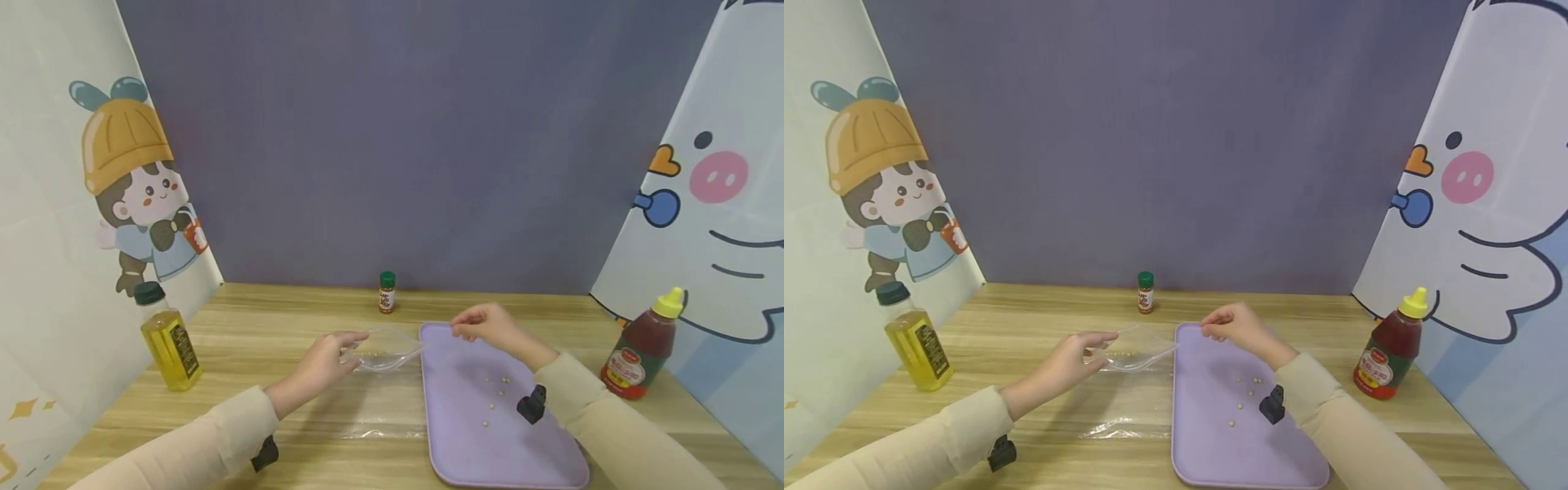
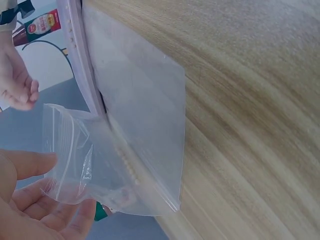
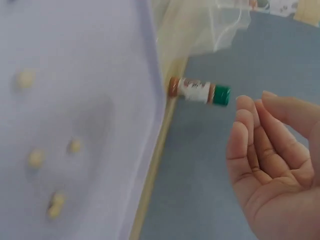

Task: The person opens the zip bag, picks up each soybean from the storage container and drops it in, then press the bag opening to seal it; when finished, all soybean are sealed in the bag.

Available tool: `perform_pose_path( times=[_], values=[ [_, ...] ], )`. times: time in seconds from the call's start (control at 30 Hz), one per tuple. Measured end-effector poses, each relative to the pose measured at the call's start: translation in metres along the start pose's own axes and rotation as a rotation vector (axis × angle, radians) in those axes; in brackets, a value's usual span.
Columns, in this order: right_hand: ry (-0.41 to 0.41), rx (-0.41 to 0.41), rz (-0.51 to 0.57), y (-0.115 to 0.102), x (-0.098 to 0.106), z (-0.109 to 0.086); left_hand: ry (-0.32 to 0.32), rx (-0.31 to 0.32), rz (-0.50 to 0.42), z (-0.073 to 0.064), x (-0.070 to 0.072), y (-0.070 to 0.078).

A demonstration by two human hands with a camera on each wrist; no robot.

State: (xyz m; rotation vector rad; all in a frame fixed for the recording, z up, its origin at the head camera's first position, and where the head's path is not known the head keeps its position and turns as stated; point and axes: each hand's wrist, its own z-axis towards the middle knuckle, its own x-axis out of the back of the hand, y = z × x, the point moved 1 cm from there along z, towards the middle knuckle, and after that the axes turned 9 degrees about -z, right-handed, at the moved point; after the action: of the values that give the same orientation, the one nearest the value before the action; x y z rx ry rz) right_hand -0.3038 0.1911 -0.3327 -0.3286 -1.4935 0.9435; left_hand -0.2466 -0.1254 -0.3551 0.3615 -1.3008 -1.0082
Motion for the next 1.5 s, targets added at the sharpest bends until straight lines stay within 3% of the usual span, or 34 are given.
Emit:
perform_pose_path(
  times=[0.17, 0.5, 0.77, 0.87, 1.2, 1.5],
  values=[
    [-0.05, -0.026, -0.005, 0.022, 0.01, -0.01, -0.008, 0.006, -0.01, -0.001, 0.0, -0.001],
    [-0.15, -0.071, -0.136, 0.053, 0.012, -0.029, -0.006, -0.003, -0.017, 0.001, -0.001, -0.005],
    [-0.241, -0.105, -0.078, 0.076, 0.007, -0.035, -0.027, -0.006, -0.017, 0.003, -0.002, -0.004],
    [-0.236, -0.121, -0.055, 0.078, 0.006, -0.035, -0.028, -0.008, -0.023, 0.005, 0.0, -0.003],
    [-0.213, -0.054, -0.029, 0.078, 0.002, -0.029, -0.033, -0.016, -0.024, 0.007, 0.003, -0.003],
    [-0.184, -0.062, -0.118, 0.084, -0.003, -0.031, -0.045, -0.006, -0.03, 0.003, 0.0, -0.006]
  ],
)
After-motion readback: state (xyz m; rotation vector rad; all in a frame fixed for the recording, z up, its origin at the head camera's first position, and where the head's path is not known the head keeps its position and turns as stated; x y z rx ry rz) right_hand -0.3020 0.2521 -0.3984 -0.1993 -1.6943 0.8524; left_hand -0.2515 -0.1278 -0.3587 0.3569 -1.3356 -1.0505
